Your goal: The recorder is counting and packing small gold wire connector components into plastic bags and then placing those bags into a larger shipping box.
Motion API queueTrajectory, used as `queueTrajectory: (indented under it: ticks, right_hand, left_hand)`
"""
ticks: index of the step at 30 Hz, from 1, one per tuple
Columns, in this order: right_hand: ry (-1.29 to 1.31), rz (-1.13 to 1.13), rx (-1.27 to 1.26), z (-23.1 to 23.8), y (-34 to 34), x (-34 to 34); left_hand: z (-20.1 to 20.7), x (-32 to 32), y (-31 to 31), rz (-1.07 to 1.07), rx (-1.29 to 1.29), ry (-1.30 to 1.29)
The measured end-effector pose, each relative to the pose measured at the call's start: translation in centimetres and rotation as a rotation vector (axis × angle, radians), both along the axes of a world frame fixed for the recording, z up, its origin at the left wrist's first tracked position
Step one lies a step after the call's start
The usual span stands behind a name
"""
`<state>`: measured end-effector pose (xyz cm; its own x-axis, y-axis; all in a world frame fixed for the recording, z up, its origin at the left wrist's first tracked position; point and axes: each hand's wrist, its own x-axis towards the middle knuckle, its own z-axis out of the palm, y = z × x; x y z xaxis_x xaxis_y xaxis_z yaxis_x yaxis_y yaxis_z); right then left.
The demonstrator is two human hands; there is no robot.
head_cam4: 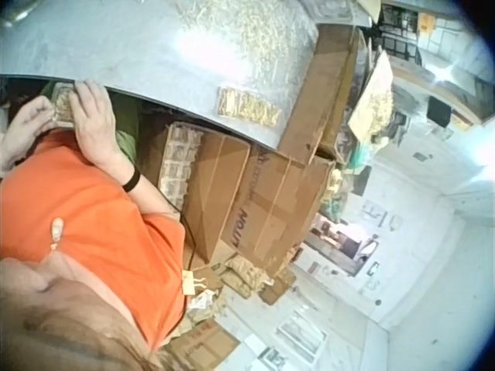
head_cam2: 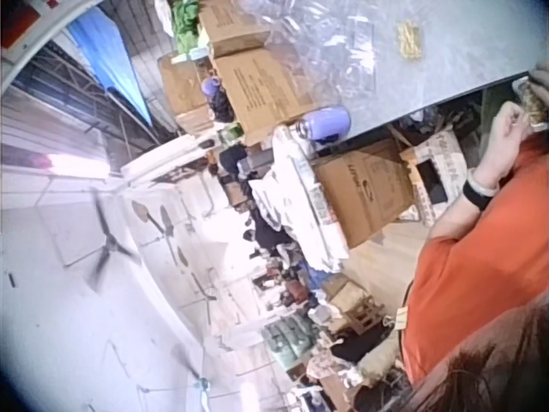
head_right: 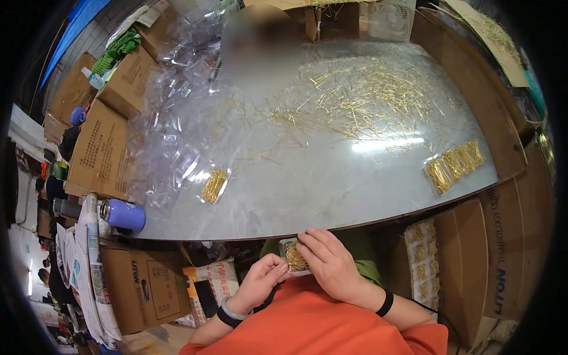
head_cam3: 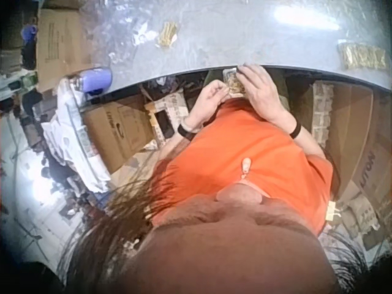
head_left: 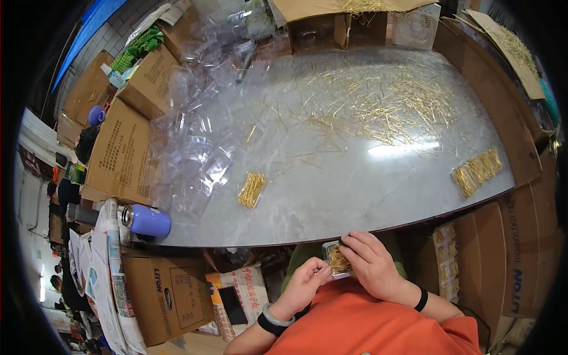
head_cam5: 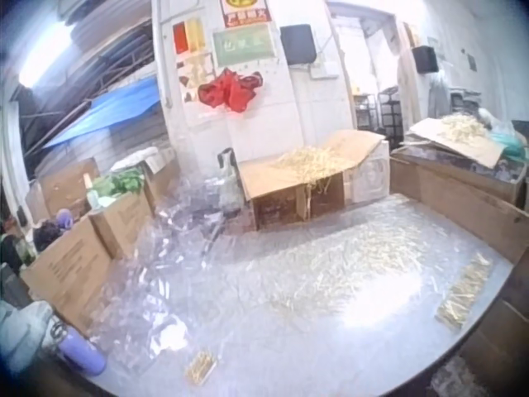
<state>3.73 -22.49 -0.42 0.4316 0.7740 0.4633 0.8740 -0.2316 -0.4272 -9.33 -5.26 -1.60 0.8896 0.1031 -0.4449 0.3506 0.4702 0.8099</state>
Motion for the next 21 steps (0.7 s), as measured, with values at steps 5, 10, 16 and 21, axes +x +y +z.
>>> queueTrajectory:
  ticks: [5,10,16,21]
  right_hand:
    - [0.009,0.02,0.148,2.3,1.3,1.1]
    - [0.002,-0.033,0.216,2.5,4.3,5.6]
    - [0.126,-0.065,0.238,2.2,4.8,7.4]
    - [0.199,-0.235,0.264,1.6,2.7,7.6]
  left_hand:
    - [3.0,0.5,1.1,-0.002,0.174,-0.164]
    - [3.4,6.3,3.4,-0.005,0.306,-0.205]
    - [4.4,8.5,3.8,-0.023,1.468,-0.124]
    - [2.2,10.4,2.8,0.013,1.545,-0.615]
